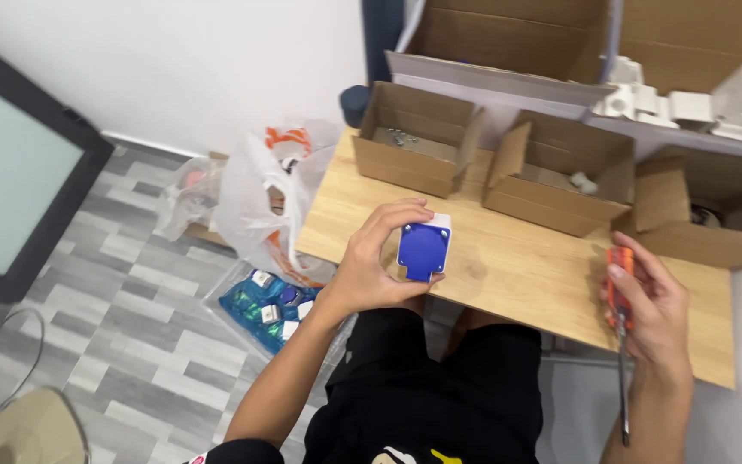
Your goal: Assembling electrical socket or plug components by inserting blue cores into white housings and using a screwdriver.
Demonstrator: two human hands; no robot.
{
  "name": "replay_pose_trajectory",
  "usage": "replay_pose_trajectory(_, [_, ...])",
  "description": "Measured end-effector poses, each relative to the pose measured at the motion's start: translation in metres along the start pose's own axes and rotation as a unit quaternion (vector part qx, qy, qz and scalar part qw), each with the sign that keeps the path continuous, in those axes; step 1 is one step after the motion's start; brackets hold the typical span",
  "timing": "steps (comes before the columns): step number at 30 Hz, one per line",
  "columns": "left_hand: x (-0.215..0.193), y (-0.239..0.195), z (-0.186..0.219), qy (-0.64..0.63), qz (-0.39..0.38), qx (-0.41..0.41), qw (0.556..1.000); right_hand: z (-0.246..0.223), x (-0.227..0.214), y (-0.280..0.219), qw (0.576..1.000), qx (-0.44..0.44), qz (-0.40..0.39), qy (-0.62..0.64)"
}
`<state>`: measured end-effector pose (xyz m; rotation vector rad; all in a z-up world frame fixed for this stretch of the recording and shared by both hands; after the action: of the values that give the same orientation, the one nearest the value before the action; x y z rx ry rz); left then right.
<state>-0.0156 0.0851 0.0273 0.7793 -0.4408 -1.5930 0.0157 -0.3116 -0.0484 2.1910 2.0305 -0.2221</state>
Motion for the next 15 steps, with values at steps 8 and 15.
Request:
replay_pose_trajectory(8, [-0.048, -0.034, -0.033, -0.184, 0.102, -0.154, 0.965, 0.016, -0.006, 0.001, 0.999, -0.017, -0.002, -0.033])
replay_pose_trajectory(15, [-0.104, -0.077, -0.082, -0.223, 0.224, -0.131, 0.940, 0.073, -0.034, 0.026, 0.998, 0.001, -0.049, -0.051])
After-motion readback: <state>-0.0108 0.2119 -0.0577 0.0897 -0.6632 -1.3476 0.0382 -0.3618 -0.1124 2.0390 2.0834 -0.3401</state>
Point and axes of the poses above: each hand's wrist, its own y-axis towards the middle knuckle, its own x-axis out of the palm, z = x × y, the point moved 2 cm from there along y, towards the middle knuckle, and after that the axes turned 9 degrees about -y, right-handed, at the moved point
